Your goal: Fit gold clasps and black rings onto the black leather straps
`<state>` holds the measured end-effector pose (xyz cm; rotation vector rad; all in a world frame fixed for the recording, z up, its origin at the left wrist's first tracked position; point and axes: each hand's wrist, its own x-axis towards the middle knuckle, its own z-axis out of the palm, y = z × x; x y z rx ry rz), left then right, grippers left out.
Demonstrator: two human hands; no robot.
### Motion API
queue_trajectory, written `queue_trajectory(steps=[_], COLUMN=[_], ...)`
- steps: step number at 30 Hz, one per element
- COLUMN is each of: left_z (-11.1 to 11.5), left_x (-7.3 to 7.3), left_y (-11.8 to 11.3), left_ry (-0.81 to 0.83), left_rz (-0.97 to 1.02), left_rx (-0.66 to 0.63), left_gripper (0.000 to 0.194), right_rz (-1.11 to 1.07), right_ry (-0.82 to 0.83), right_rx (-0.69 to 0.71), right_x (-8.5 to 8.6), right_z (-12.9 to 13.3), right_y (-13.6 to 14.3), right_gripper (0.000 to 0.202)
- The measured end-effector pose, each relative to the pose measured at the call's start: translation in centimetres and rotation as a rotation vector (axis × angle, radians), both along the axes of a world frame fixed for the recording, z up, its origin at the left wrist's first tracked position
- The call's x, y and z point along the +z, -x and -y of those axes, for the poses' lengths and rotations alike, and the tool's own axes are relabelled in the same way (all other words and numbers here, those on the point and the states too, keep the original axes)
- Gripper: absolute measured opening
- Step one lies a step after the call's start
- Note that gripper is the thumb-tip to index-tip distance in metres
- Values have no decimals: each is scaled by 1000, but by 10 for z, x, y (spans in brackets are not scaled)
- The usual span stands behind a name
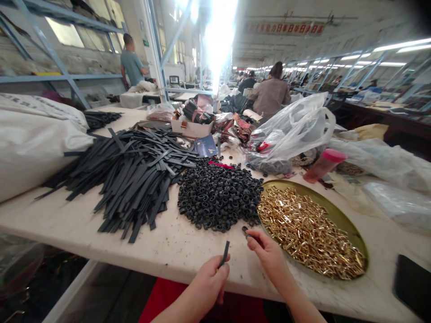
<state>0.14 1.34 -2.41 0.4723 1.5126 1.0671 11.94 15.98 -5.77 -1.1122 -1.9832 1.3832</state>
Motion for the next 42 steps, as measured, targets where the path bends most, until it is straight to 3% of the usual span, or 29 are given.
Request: queue_trajectory(steps=[3, 6, 12, 17, 23, 28, 34, 42], left_z=[2, 1, -8, -13, -15, -17, -20, -21], left_x=[3, 9, 9, 11, 16, 5, -8, -9], left_y=[-3, -4, -6, -9, -9, -5, -1, 2], left_ry=[-41, -50, -2, 40, 115, 115, 95, 104], left_rz=[-40, -34, -51, -73, 68, 216, 350, 321], left_rx=[-121, -140, -48, -16, -19, -3, -3, 16], left_gripper=[49, 41, 18, 10, 9, 6, 13, 15], right_rz=[-153, -357, -535, -529, -448, -427, -433, -539], right_ry=[381, 697, 1032, 1034, 925, 912, 967, 992], right_rx=[-22, -49, -155, -191, -168, -112, -181, -153], right_x=[3, 8, 9, 10, 9, 4, 1, 6], right_z=[18, 31, 40, 44, 46, 46, 41, 39], right_y=[-2, -2, -3, 0, 5, 7, 7, 4], right_gripper=[25, 22, 21, 21, 36, 33, 30, 23])
